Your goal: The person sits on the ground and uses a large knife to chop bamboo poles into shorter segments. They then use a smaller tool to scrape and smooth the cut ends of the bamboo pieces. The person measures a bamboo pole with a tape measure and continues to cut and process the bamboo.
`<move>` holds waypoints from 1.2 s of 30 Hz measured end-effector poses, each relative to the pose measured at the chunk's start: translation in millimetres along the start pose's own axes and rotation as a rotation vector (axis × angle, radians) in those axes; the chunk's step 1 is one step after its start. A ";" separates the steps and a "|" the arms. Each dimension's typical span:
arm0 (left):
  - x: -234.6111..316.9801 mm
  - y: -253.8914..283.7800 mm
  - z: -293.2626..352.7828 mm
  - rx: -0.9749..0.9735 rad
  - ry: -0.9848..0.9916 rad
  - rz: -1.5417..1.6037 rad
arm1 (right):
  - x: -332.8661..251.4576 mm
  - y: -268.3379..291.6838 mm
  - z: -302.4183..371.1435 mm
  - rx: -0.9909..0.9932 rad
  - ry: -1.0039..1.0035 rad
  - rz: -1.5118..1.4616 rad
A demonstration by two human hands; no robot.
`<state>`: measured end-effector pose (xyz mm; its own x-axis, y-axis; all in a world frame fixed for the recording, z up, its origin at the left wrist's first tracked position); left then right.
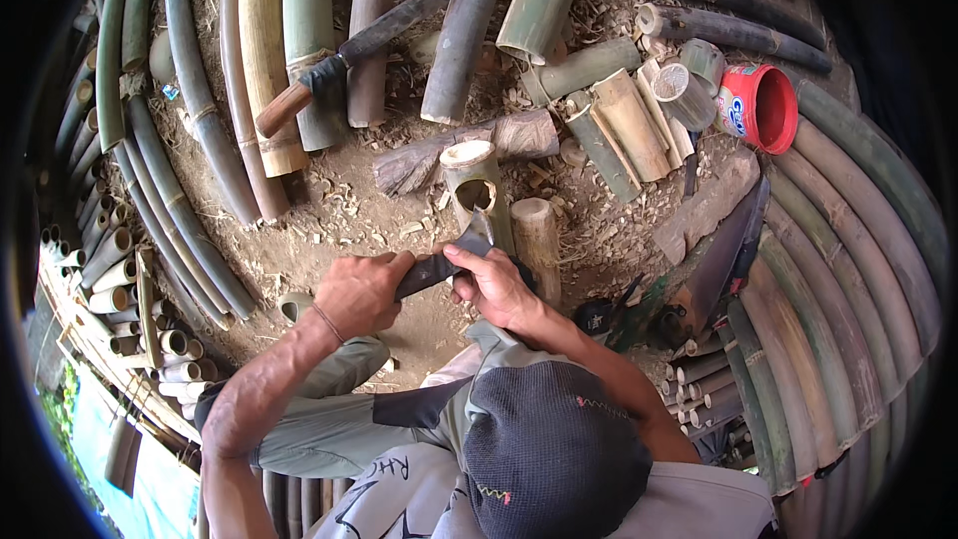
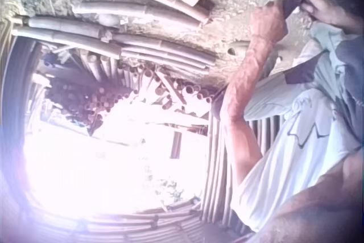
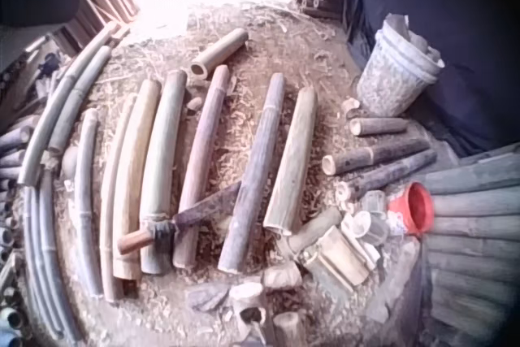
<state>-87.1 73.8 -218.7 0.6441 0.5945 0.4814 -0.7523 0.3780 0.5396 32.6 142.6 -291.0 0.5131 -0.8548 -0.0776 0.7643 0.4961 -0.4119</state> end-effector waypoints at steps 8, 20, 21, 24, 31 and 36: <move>75.7 -85.9 -26.3 0.323 0.307 0.607 | -38.7 62.9 10.9 0.526 0.515 0.504; -14.4 -4.8 -11.5 -0.036 -0.038 0.054 | 1.6 -2.2 0.1 -0.026 -0.024 -0.003; -11.6 -24.7 -10.1 -0.057 0.008 0.106 | -5.3 6.9 1.7 0.047 0.017 0.109; 17.9 -64.7 -10.7 0.129 0.147 0.420 | -21.6 36.9 7.4 0.289 0.212 0.387; 67.0 -111.9 -25.4 0.345 0.353 0.876 | -48.9 39.9 36.4 0.506 0.464 1.034; -12.0 -130.7 -9.4 0.410 0.548 1.016 | -34.3 -23.2 -15.4 0.240 0.756 1.725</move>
<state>2.2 23.9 -301.5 -0.4286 0.7460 0.5097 -0.7153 -0.6248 0.3130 -8.7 158.1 -292.8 0.4663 0.6825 -0.5628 -0.2593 0.7137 0.6506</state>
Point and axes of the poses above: each hand's wrist, its own z-axis away from the middle knuckle, its own y-axis out of the back of the hand, x = y × z, the point moved 9 cm from there along -z, towards the middle knuckle, and after that the axes turned 6 degrees about x, right-handed, at the moved point
